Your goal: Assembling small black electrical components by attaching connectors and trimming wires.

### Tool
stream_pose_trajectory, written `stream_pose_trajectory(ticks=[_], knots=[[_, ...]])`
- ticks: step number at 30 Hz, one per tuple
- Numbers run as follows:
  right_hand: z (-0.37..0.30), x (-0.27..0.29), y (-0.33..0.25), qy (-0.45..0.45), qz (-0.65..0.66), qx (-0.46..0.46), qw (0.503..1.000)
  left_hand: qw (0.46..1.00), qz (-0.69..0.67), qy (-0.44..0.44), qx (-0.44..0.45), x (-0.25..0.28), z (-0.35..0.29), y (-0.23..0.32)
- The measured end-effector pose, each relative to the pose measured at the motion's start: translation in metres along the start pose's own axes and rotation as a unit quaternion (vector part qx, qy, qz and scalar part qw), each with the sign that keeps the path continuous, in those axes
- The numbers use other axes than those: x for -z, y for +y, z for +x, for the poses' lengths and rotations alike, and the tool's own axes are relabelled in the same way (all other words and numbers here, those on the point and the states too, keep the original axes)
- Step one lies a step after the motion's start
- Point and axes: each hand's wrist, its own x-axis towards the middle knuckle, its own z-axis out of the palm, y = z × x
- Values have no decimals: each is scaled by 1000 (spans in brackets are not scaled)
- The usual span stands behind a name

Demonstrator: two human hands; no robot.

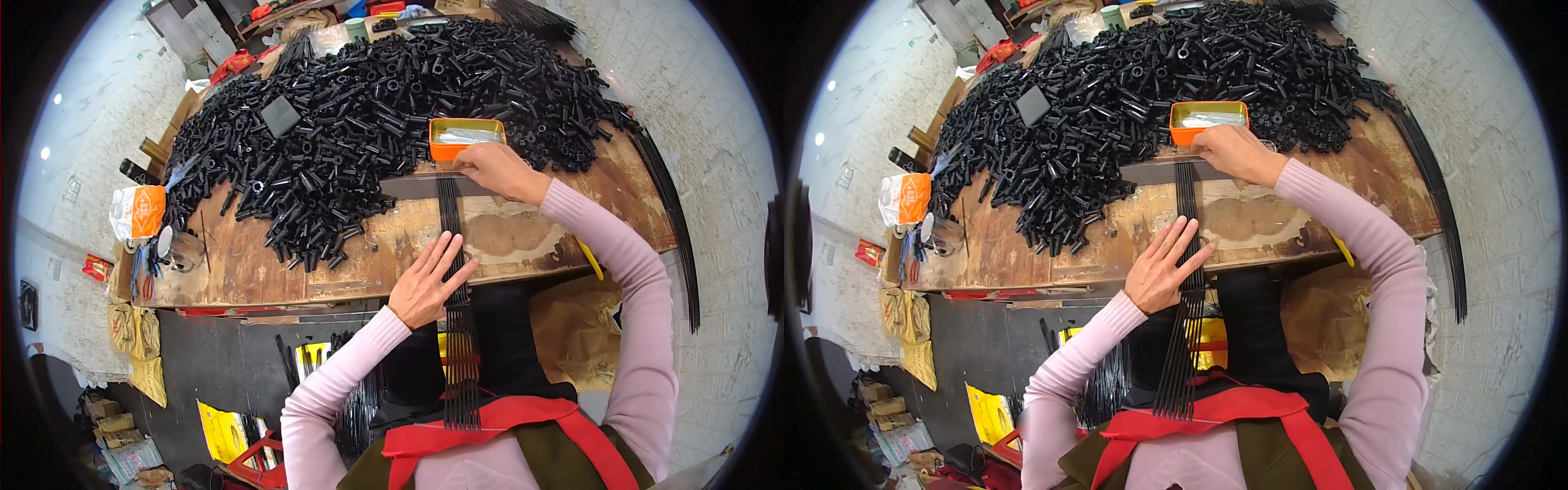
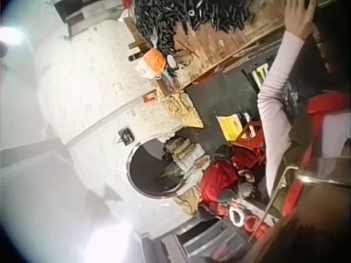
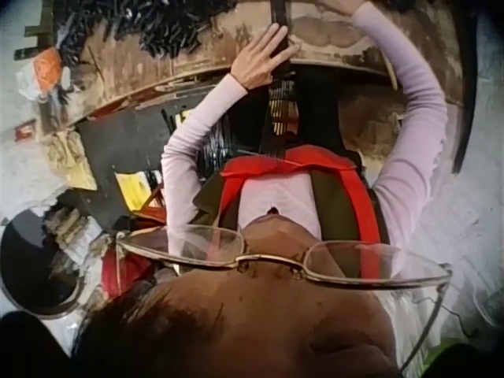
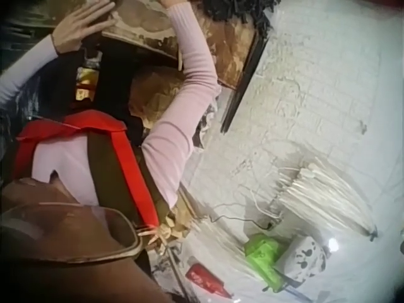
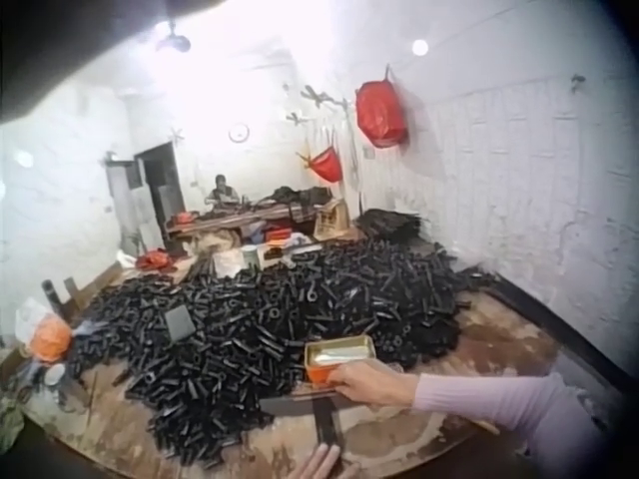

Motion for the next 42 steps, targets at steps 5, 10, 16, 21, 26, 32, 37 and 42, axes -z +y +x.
stream_pose_trajectory(ticks=[5, 10, 16, 21, 26, 32, 37, 42], knots=[[-48, 61, -49, 7, -57, -42, 997, 993, -6, -68, 99, 56, -10, 0], [-114, 38, -130, -284, 436, 103, 848, 994, -66, 83, 29, 26, 38, -48], [-144, -43, -139, -62, 420, -24, 905, 984, -167, 57, -4, -10, 52, -63], [-140, -35, -147, -86, 425, -79, 897, 990, -95, 101, -22, -17, 55, -66], [-143, -23, -154, -41, 453, -126, 882, 975, -189, 117, -11, -22, 63, -69], [-65, 133, -131, -12, 429, -142, 892, 844, -492, 134, 168, 29, 97, -44], [-30, 214, -123, 54, 446, -113, 886, 507, -853, -111, 54, 79, 43, 55], [-32, 203, -170, -18, 449, -70, 890, 644, -757, 21, 111, 68, 17, 112]])
